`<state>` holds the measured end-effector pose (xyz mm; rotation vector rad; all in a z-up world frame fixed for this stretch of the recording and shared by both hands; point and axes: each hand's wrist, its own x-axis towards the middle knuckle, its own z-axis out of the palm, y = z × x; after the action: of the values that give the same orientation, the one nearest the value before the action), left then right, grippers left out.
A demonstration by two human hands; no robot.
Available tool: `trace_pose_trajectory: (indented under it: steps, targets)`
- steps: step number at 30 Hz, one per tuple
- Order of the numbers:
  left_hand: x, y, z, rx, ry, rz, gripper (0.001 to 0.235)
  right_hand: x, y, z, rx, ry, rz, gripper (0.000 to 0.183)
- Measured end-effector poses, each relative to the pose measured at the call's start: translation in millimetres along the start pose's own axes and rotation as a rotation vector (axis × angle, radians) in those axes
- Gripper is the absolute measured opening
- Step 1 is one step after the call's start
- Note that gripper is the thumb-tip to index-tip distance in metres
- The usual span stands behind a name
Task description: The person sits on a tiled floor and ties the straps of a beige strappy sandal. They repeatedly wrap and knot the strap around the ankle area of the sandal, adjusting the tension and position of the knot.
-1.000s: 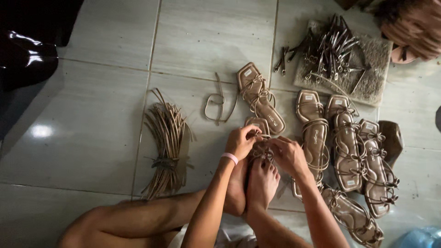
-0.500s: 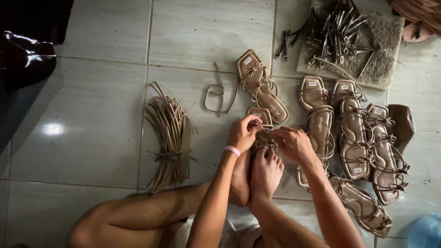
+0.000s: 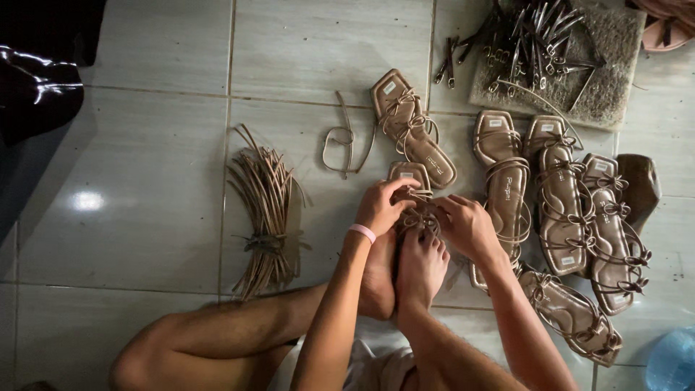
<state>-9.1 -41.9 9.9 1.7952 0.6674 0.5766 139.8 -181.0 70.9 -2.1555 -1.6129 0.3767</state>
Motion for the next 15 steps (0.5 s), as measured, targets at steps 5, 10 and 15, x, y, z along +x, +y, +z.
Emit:
trace_pose_trajectory:
  steps: [5, 10, 15]
  targets:
    - [2, -5, 3, -0.004, 0.041, 0.095, 0.025, 2, -10, -1, -0.08, 0.106, -0.126, 0.018]
    - [2, -7, 9, 0.109, 0.071, 0.028, 0.019, 2, -10, 2, -0.159, 0.085, -0.099, 0.027]
    - [-1, -3, 11, 0.131, 0.118, 0.049, 0.019, -5, -3, 7, -0.133, 0.103, -0.11, 0.028]
